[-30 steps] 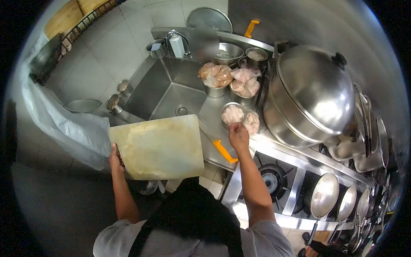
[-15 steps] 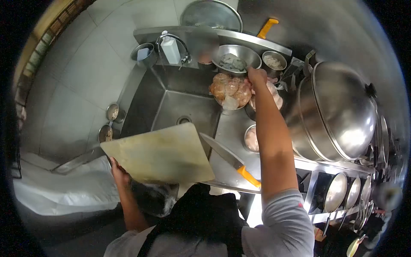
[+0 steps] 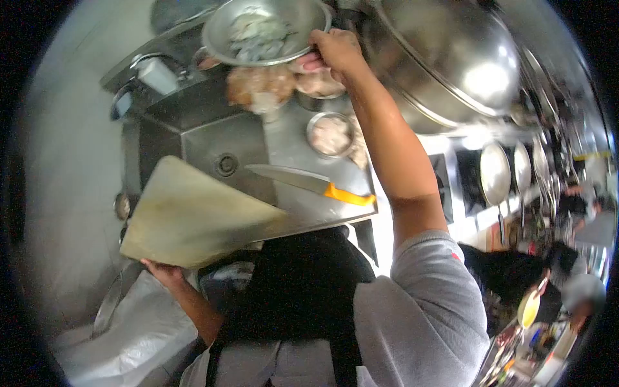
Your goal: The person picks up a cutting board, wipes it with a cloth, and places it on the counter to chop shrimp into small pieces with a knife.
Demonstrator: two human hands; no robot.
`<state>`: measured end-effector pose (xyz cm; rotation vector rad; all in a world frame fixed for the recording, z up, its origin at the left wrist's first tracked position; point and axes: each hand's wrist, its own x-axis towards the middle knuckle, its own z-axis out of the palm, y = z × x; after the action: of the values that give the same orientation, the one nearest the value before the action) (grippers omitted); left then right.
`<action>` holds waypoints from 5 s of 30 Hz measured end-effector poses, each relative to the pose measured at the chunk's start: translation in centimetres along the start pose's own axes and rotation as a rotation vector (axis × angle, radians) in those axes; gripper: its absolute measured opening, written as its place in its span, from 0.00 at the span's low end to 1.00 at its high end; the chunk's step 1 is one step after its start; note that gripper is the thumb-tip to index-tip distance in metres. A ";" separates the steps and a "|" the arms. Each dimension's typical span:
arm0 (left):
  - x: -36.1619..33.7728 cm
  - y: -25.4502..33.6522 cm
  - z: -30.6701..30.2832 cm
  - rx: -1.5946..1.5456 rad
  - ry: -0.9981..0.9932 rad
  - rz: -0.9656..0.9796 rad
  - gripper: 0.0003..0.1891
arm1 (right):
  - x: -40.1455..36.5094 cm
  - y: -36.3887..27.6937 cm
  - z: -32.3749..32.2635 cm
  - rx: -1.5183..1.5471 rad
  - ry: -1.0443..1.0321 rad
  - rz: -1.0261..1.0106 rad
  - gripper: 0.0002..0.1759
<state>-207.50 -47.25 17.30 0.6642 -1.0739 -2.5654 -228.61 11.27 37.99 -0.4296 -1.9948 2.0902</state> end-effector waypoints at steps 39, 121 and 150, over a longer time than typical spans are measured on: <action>-6.7 0.3 11.3 0.401 0.170 0.255 0.21 | -22.5 26.1 -20.4 -0.444 0.296 0.088 0.25; -3.6 -33.7 34.7 1.214 -0.406 -0.325 0.21 | -33.6 21.1 -22.9 -0.706 0.093 0.042 0.17; 16.8 -20.7 53.2 0.821 -0.448 -0.160 0.20 | -34.9 20.9 -21.7 -0.711 0.167 0.268 0.17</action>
<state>-250.81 -8.44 30.01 0.3300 -2.3570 -2.3870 -187.47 18.00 18.44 -0.9968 -2.6366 1.3242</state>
